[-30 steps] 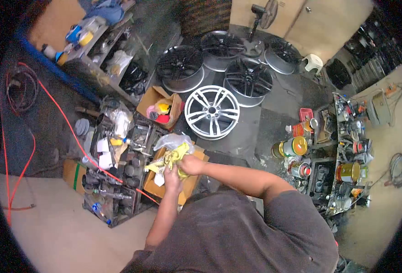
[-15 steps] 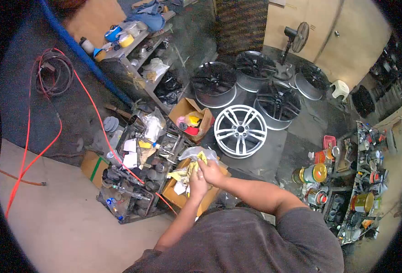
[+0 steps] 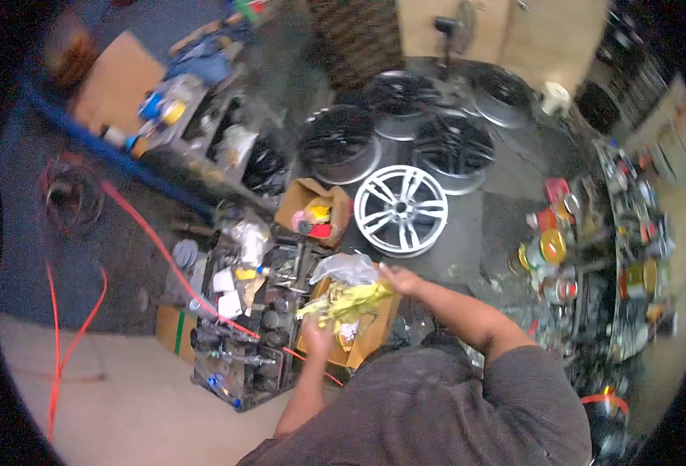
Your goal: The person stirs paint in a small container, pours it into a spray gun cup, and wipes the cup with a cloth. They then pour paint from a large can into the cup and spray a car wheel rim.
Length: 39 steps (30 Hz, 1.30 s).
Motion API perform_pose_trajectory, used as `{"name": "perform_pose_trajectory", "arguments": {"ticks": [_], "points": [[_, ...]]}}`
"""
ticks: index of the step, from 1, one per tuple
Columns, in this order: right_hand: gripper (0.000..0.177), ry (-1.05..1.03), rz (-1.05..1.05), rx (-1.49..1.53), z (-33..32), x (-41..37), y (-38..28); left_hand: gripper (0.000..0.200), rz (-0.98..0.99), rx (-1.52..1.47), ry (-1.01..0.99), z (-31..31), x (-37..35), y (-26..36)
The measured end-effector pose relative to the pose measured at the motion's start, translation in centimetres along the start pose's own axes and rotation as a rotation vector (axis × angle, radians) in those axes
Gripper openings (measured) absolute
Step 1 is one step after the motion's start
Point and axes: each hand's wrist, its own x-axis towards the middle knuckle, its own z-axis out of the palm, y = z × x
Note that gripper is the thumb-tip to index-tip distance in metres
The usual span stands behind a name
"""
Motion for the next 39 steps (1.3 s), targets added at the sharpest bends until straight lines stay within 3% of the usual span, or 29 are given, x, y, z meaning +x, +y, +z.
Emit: {"name": "perform_pose_trajectory", "arguments": {"ticks": [2, 4, 6, 8, 10, 11, 12, 14, 15, 16, 17, 18, 19, 20, 22, 24, 25, 27, 28, 29, 31, 33, 34, 35, 37, 38, 39], "points": [[0.075, 0.106, 0.019, -0.121, -4.0, -1.3, 5.9, 0.062, 0.101, 0.088, -0.023, 0.6, 0.9, -4.3], [0.08, 0.275, 0.077, -0.204, -6.2, -6.4, 11.9, 0.078, 0.408, 0.294, -0.267, 3.8, 2.6, -16.9], [0.079, 0.369, 0.258, -0.128, -6.4, -12.2, 18.9, 0.071, -0.052, 0.252, -0.448, 3.6, 3.4, -15.3], [0.077, 0.443, 0.398, -0.075, -4.8, -18.5, 24.4, 0.064, -0.124, 0.208, -0.718, 8.3, 6.8, -23.9], [0.074, 0.397, 0.623, -0.025, -2.4, -24.3, 29.1, 0.061, -0.447, 0.05, -0.813, 8.7, 5.8, -16.9], [0.076, 0.428, 0.631, 0.026, 0.1, -26.3, 32.9, 0.06, -0.229, 0.194, -0.845, 10.4, 6.1, -15.8], [0.078, 0.452, 0.673, 0.112, 2.4, -28.8, 34.2, 0.06, -0.194, 0.211, -0.872, 12.0, 6.3, -13.0], [0.082, 0.453, 0.73, 0.358, 5.6, -32.6, 34.2, 0.057, 0.214, 0.357, -0.947, 15.3, 5.8, -6.9], [0.085, 0.429, 0.744, 0.522, 6.4, -34.6, 32.8, 0.054, 0.228, 0.287, -0.951, 18.2, 5.8, -5.6], [0.084, 0.551, 0.748, 0.775, 9.4, -34.6, 33.1, 0.052, 0.376, 0.254, -1.0, 19.8, 4.9, -2.1], [0.082, 0.673, 0.739, 1.029, 11.3, -34.7, 34.0, 0.05, 0.345, 0.229, -1.068, 20.8, 2.8, 3.7], [0.079, 0.474, 0.606, 1.242, 10.5, -37.0, 33.8, 0.048, 0.311, 0.205, -1.136, 22.0, 0.7, 8.1], [0.075, 0.274, 0.45, 1.431, 9.0, -39.3, 33.1, 0.047, 0.304, 0.126, -1.251, 25.0, -0.1, 8.3], [0.075, 0.316, 0.44, 1.454, 8.6, -40.4, 34.1, 0.045, 0.296, 0.047, -1.371, 28.6, -1.1, 8.6], [0.072, 0.235, 0.816, 1.32, 8.5, -43.5, 36.2, 0.043, 0.465, 0.356, -1.437, 27.0, -9.3, 20.5], [0.07, 0.293, 0.711, 1.292, 6.3, -47.4, 39.6, 0.044, 0.259, 0.186, -1.617, 34.8, -11.6, 15.6], [0.068, 0.279, 0.6, 1.204, 5.8, -49.1, 41.3, 0.044, 0.313, 0.302, -1.646, 35.1, -13.6, 17.3], [0.068, 0.514, 0.42, 1.272, 5.2, -50.7, 46.0, 0.043, 0.375, 0.467, -1.687, 36.4, -16.7, 20.3], [0.067, 0.817, 0.495, 1.135, 4.8, -52.0, 47.2, 0.043, 0.399, 0.522, -1.701, 37.6, -18.4, 21.5], [0.067, 0.996, 0.399, 0.894, 3.8, -54.3, 48.9, 0.043, 0.41, 0.559, -1.714, 38.2, -19.2, 23.5], [0.067, 1.234, 0.636, 0.788, 0.0, -60.6, 48.4, 0.043, 0.436, 0.611, -1.727, 39.3, -21.5, 26.8], [0.066, 1.748, 0.573, 0.747, -2.4, -64.7, 51.4, 0.043, 0.467, 0.649, -1.736, 41.4, -23.8, 29.8], [0.066, 1.795, 0.579, 0.936, -3.1, -68.0, 52.8, 0.043, 0.482, 0.661, -1.741, 42.2, -24.8, 31.0], [0.066, 2.111, 0.547, 0.709, -3.8, -70.2, 56.1, 0.043, 0.495, 0.672, -1.745, 42.9, -25.7, 32.3], [0.064, 2.431, 0.536, 0.74, -6.9, -77.7, 56.1, 0.042, 0.525, 0.684, -1.756, 44.0, -27.4, 34.7], [0.065, 2.645, 0.643, 0.598, -7.9, -80.3, 58.8, 0.042, 0.54, 0.687, -1.764, 44.4, -28.2, 35.8], [0.06, 2.65, 0.715, 0.66, -9.2, -84.1, 57.7, 0.042, 0.546, 0.69, -1.772, 44.8, -28.8, 36.8]]}}
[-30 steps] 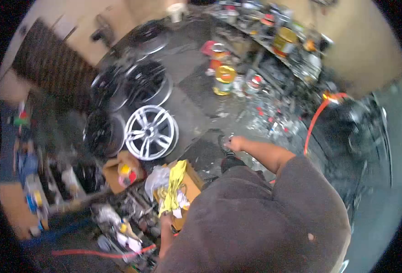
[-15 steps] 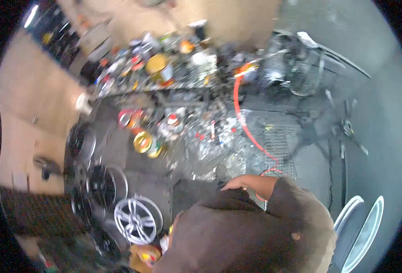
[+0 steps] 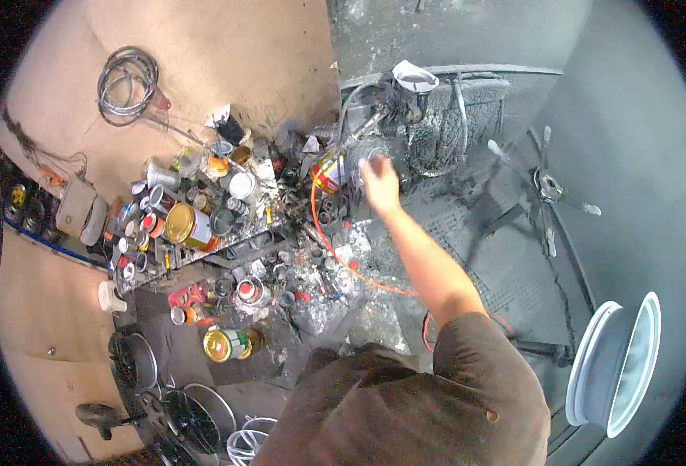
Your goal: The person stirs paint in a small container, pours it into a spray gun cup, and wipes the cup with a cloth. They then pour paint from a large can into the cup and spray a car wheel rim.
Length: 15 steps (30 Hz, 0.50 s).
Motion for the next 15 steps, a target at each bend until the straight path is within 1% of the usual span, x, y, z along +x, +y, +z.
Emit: {"name": "perform_pose_trajectory", "arguments": {"ticks": [1, 2, 3, 5, 7, 8, 9, 11, 13, 14, 15], "points": [[0.063, 0.119, 0.041, 0.121, 1.1, 3.8, 1.6, 0.042, 0.004, 0.005, -0.008, -0.3, 0.2, 1.0], [0.062, 0.157, 0.11, 0.075, 1.3, 7.1, 2.1, 0.042, 0.009, 0.007, -0.016, -0.6, 0.4, 1.9], [0.066, 0.198, 0.016, 0.027, 2.0, 11.0, 5.2, 0.042, 0.011, 0.006, -0.021, -0.9, 0.7, 2.8], [0.072, 0.218, 0.242, -0.17, 1.4, 12.4, 0.6, 0.042, 0.009, -0.005, -0.035, -1.5, 1.2, 4.1], [0.078, 0.231, 0.348, -0.132, 2.1, 13.9, -0.7, 0.042, -0.003, -0.022, -0.051, -2.2, 1.6, 5.1], [0.074, 0.186, 0.361, -0.047, 3.1, 16.2, 2.2, 0.042, -0.013, -0.036, -0.06, -2.7, 1.8, 5.5], [0.074, 0.187, 0.354, -0.047, 3.9, 16.9, 2.5, 0.041, -0.023, -0.044, -0.073, -3.2, 2.0, 5.9], [0.083, 0.292, 0.404, -0.131, 5.2, 17.5, 2.5, 0.041, -0.051, -0.069, -0.104, -4.4, 2.3, 6.5], [0.085, 0.354, 0.444, -0.214, 6.1, 17.2, 0.6, 0.041, -0.082, -0.104, -0.144, -6.1, 2.3, 7.1], [0.086, 0.427, 0.429, -0.299, 6.7, 18.1, 1.3, 0.041, -0.102, -0.128, -0.165, -7.1, 2.1, 7.3], [0.088, 0.47, 0.46, -0.298, 7.0, 19.0, 2.1, 0.041, -0.12, -0.157, -0.186, -8.2, 1.9, 7.4]]}}
